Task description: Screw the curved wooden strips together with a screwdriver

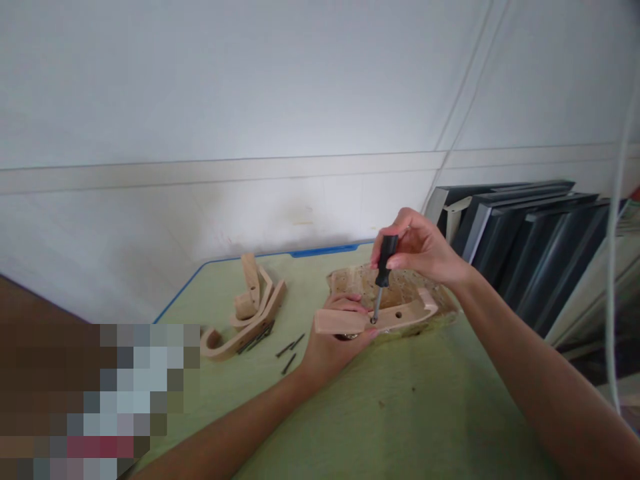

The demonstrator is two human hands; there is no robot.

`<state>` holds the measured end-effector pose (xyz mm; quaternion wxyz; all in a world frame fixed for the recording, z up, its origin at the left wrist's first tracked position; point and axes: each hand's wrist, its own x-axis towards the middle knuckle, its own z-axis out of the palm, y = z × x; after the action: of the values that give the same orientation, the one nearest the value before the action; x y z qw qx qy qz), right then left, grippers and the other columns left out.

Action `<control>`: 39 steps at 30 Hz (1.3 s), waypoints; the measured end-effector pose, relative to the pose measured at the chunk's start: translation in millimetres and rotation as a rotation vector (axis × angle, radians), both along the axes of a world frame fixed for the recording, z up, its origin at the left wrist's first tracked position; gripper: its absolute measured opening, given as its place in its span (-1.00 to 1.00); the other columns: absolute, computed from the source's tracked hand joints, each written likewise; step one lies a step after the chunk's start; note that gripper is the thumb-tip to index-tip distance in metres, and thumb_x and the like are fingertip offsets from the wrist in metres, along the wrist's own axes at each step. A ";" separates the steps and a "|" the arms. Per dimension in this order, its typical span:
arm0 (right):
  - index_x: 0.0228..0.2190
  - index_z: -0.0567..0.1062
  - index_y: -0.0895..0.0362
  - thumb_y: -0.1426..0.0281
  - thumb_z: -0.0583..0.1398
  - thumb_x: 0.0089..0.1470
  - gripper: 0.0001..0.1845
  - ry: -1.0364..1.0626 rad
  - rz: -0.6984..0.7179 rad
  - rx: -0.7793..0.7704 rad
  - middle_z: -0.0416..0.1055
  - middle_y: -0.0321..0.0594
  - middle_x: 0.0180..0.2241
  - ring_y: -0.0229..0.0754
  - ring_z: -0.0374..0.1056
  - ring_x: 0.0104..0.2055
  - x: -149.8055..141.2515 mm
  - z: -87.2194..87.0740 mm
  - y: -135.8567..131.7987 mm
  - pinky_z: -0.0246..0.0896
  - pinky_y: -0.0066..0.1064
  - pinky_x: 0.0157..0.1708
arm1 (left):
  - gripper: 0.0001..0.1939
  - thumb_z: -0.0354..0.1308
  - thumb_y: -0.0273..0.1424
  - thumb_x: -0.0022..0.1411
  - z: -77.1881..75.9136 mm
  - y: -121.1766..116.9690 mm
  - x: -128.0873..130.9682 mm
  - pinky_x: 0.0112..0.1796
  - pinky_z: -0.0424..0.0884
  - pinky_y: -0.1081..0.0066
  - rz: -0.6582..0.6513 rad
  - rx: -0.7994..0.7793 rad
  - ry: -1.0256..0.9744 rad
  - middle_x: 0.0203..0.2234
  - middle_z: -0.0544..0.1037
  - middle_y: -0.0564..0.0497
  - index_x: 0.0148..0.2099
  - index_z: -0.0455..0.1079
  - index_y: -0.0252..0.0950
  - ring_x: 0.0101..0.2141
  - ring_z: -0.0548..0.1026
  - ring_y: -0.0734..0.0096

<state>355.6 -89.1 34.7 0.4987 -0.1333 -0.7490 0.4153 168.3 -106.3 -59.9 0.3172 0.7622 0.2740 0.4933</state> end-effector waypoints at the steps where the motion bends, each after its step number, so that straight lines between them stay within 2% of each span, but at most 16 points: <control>1: -0.32 0.23 0.13 0.62 0.23 -0.16 -0.64 0.005 -0.013 0.002 0.40 -0.29 -0.42 -0.25 0.39 -0.36 2.1 0.6 -0.2 0.31 -0.36 -0.42 | -0.81 0.26 -0.46 -0.11 0.3 0.2 0.0 -0.10 0.31 0.22 0.004 -0.008 0.004 -0.37 0.48 -0.03 -0.37 0.35 -0.27 -0.17 0.40 0.27; 6: -0.36 0.29 0.14 0.71 0.29 -0.33 -0.54 -0.008 -0.133 0.075 0.31 -0.36 -0.43 -0.31 0.37 -0.38 3.2 3.1 -4.6 0.32 -0.43 -0.36 | -0.82 0.25 -0.44 -0.11 0.9 0.3 -0.1 -0.09 0.31 0.22 0.005 -0.041 0.002 -0.36 0.49 -0.03 -0.37 0.36 -0.27 -0.16 0.40 0.27; 10: -0.35 0.31 0.15 0.68 0.30 -0.33 -0.55 -0.079 -0.185 0.171 0.29 -0.35 -0.43 -0.29 0.35 -0.38 -2.5 6.4 -9.9 0.30 -0.39 -0.37 | -0.83 0.25 -0.42 -0.10 2.4 -0.4 0.0 -0.09 0.30 0.20 0.000 -0.047 0.011 -0.36 0.49 -0.03 -0.37 0.36 -0.26 -0.16 0.40 0.27; 14: -0.35 0.30 0.15 0.66 0.29 -0.30 -0.57 -0.104 -0.184 0.176 0.32 -0.31 -0.41 -0.28 0.33 -0.37 -4.9 9.4 -14.2 0.29 -0.40 -0.42 | -0.81 0.25 -0.42 -0.10 2.0 -0.2 0.2 -0.08 0.30 0.20 -0.002 -0.051 0.017 -0.33 0.48 -0.04 -0.36 0.36 -0.28 -0.16 0.40 0.26; 17: -0.33 0.29 0.16 0.62 0.26 -0.20 -0.64 -0.098 -0.129 0.129 0.38 -0.23 -0.35 -0.21 0.36 -0.28 -3.4 12.2 -18.4 0.30 -0.34 -0.36 | -0.81 0.25 -0.41 -0.09 0.1 0.3 -0.1 -0.07 0.29 0.19 -0.013 -0.050 0.013 -0.33 0.48 -0.04 -0.35 0.36 -0.27 -0.15 0.39 0.26; 20: -0.30 0.29 0.20 0.57 0.12 0.00 -0.84 -0.096 -0.040 0.031 0.40 -0.13 -0.23 -0.16 0.34 -0.14 0.1 15.8 -23.6 0.26 -0.18 -0.17 | -0.80 0.25 -0.41 -0.08 -1.7 0.2 -0.7 -0.07 0.28 0.16 -0.018 -0.050 0.016 -0.33 0.47 -0.04 -0.34 0.35 -0.26 -0.14 0.39 0.25; 22: -0.31 0.31 0.20 0.57 0.07 0.05 -0.88 -0.096 -0.008 -0.014 0.40 -0.11 -0.18 -0.16 0.32 -0.10 2.6 17.6 -25.7 0.23 -0.16 -0.11 | -0.80 0.25 -0.41 -0.08 -2.4 -0.3 -0.9 -0.07 0.28 0.17 -0.029 -0.055 0.010 -0.33 0.47 -0.04 -0.33 0.34 -0.27 -0.14 0.38 0.26; 28: -0.32 0.36 0.21 0.63 0.18 -0.09 -0.77 -0.074 0.003 0.041 0.45 -0.17 -0.33 -0.22 0.38 -0.25 4.6 17.4 -22.4 0.33 -0.32 -0.30 | -0.81 0.25 -0.41 -0.09 -2.5 -1.5 -1.3 -0.09 0.30 0.21 -0.016 -0.042 0.007 -0.33 0.46 -0.05 -0.36 0.35 -0.28 -0.16 0.40 0.27; 32: -0.41 0.37 0.20 0.63 0.25 -0.20 -0.76 -0.049 -0.020 0.081 0.42 -0.22 -0.40 -0.24 0.37 -0.29 -0.2 16.5 -21.5 0.31 -0.36 -0.34 | -0.82 0.24 -0.41 -0.07 -2.1 -1.8 -1.2 -0.09 0.30 0.22 -0.015 -0.031 0.017 -0.32 0.45 -0.04 -0.36 0.35 -0.28 -0.15 0.39 0.27; 39: -0.54 0.26 0.16 0.63 0.32 -0.35 -0.65 -0.009 -0.135 0.166 0.24 -0.38 -0.53 -0.35 0.27 -0.46 -11.4 14.6 -22.1 0.20 -0.49 -0.49 | -0.82 0.24 -0.41 -0.07 -2.0 -1.8 0.0 -0.06 0.27 0.18 -0.014 -0.026 0.014 -0.33 0.45 -0.04 -0.35 0.33 -0.27 -0.14 0.37 0.27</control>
<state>344.2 -111.2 49.3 0.5314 -0.1436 -0.7724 0.3168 168.3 -108.1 -61.9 0.3284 0.7633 0.2774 0.4823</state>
